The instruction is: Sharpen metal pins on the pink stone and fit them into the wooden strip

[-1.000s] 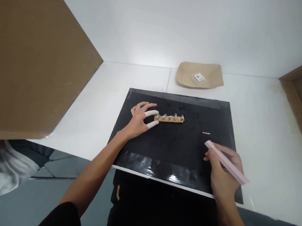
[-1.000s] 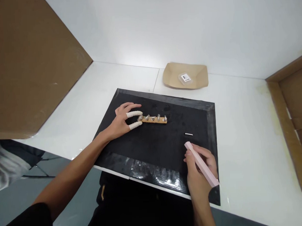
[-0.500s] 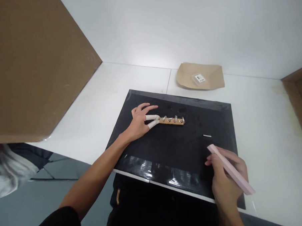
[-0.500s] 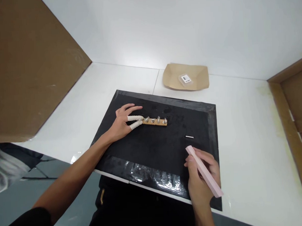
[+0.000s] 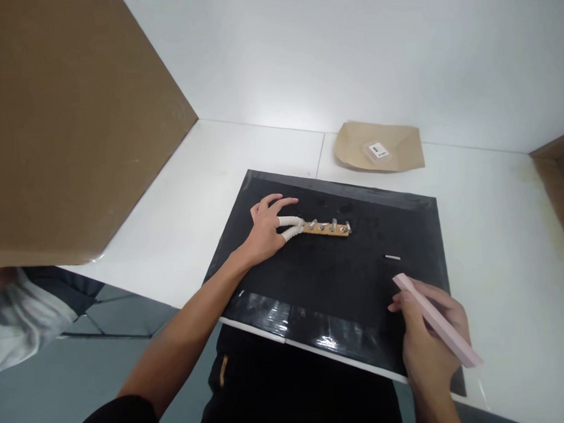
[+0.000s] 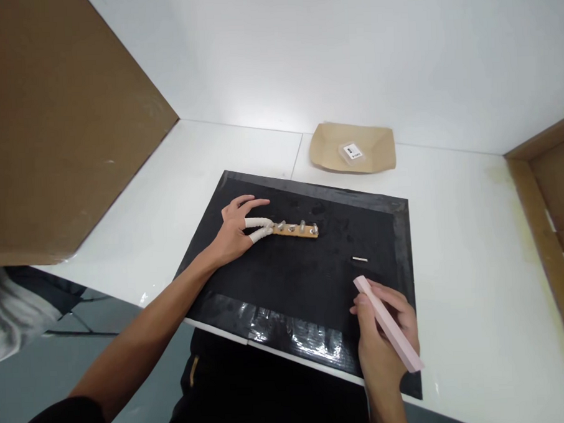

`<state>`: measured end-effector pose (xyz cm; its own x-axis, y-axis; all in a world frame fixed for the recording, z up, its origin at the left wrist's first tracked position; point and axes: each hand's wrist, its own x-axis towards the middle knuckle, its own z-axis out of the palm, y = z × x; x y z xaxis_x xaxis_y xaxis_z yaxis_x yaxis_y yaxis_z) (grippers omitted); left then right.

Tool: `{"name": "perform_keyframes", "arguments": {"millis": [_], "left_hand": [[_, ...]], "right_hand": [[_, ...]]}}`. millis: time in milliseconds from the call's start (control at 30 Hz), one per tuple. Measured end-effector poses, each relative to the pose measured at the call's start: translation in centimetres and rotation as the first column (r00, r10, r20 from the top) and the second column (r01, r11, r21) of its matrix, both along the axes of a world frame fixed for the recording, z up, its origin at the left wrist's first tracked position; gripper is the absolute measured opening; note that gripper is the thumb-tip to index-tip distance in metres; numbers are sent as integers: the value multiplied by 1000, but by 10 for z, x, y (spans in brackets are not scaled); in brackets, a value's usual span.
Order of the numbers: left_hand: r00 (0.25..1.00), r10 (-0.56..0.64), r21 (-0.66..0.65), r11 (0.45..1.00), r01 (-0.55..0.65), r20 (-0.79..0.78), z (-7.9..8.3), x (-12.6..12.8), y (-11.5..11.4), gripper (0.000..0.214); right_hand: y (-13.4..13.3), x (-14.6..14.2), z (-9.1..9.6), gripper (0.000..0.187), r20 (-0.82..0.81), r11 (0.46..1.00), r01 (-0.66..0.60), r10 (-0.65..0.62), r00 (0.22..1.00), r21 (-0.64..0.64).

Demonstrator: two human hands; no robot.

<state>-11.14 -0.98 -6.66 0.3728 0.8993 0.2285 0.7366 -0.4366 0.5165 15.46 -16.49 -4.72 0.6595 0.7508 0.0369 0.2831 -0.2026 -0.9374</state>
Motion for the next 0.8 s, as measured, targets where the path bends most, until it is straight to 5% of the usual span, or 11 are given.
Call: {"name": "perform_keyframes", "arguments": {"millis": [633, 800], "left_hand": [[1000, -6, 153, 988, 7, -6, -1, -2, -8, 11], [1000, -27, 130, 991, 28, -11, 12, -10, -30, 9]], "right_hand": [[-5, 0, -7, 38, 16, 999, -22, 23, 1000, -28], [-6, 1, -10, 38, 26, 1000, -29, 29, 999, -3]]}}
